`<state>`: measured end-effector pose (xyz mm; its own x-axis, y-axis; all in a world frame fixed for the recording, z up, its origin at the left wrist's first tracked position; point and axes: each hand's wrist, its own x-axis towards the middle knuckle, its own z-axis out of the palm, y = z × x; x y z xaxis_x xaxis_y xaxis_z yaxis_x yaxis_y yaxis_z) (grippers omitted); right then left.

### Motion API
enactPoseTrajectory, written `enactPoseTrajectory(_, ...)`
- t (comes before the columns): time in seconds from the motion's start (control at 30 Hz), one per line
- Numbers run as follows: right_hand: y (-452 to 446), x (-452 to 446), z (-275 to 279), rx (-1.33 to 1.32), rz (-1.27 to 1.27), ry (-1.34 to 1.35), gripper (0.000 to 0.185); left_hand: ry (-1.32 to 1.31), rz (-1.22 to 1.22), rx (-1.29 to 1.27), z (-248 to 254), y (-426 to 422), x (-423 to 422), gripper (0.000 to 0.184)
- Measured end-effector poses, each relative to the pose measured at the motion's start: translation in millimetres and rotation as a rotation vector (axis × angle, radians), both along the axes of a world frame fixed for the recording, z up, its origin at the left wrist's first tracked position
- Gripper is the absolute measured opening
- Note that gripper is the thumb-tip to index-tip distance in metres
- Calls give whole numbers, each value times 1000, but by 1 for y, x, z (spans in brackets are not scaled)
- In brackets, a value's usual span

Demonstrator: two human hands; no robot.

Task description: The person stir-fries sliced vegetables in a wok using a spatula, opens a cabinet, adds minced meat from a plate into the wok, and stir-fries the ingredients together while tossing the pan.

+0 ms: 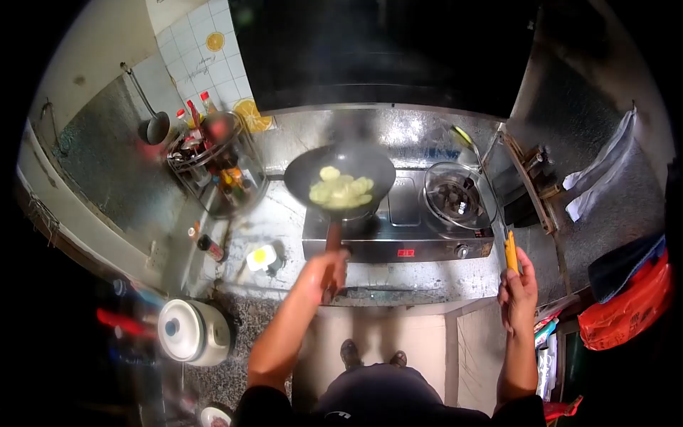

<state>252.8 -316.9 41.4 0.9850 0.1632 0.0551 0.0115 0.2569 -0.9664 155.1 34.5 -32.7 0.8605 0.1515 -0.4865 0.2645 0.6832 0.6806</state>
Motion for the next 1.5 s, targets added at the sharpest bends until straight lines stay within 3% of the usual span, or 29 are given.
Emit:
enactPoseTrajectory(0.07, 11, 5, 1, 6, 26, -10, 44, -118, -22, -26, 14, 12, 34, 17)
enactPoseTrajectory(0.17, 18, 6, 5, 14, 67, -49, 45, -136, -40, 60, 17, 10, 19, 15)
enactPoseTrajectory(0.2, 13, 5, 3, 20, 64, -55, 45, -158, 74, -35, -7, 6, 0, 13)
enactPoseTrajectory(0.3, 7, -1, -8, -46, 57, -94, 46, -83, 14, 2, -1, -25, -67, 10)
enactPoseTrajectory(0.5, 62, 17, -31, -202, 199, -15, 42, -41, -56, -143, -33, 0, -9, 15)
enactPoseTrajectory(0.63, 124, 35, -56, 103, 397, 413, 29, -47, -47, -55, -57, 9, 16, 14)
enactPoseTrajectory(0.67, 133, 38, -68, 88, 396, 433, 22, -29, -48, -37, -62, 12, 19, 14)
enactPoseTrajectory(0.8, 152, 29, -56, 151, 431, 373, 27, -59, -57, -22, -70, 19, 28, 15)
enactPoseTrajectory(0.93, 159, 26, -43, -5, 400, -26, 30, -65, -42, -75, -79, 28, 38, 16)
enactPoseTrajectory(0.97, 161, 27, -45, -12, 399, -23, 30, -64, -43, -82, -82, 29, 38, 16)
enactPoseTrajectory(1.07, 170, 36, -70, -454, 267, -17, 32, -91, -54, -4, -92, 31, 39, 16)
enactPoseTrajectory(1.1, 174, 60, -127, -756, 161, -244, 37, -96, -41, -34, -95, 31, 40, 18)
enactPoseTrajectory(1.17, 179, 74, -162, -1004, 129, -339, 32, -94, -37, -68, -97, 25, 35, 21)
enactPoseTrajectory(1.3, 176, 72, -173, -970, 116, -355, 34, -133, -41, -101, -99, 28, 43, 26)
enactPoseTrajectory(1.4, 177, 69, -151, -926, 219, 2, 37, -133, -34, -100, -95, 28, 38, 29)
enactPoseTrajectory(1.43, 177, 68, -144, -930, 223, -2, 37, -116, -12, -157, -91, 27, 35, 34)
enactPoseTrajectory(1.5, 176, 67, -131, -1057, 143, -324, 36, -96, 16, -223, -93, 26, 29, 40)
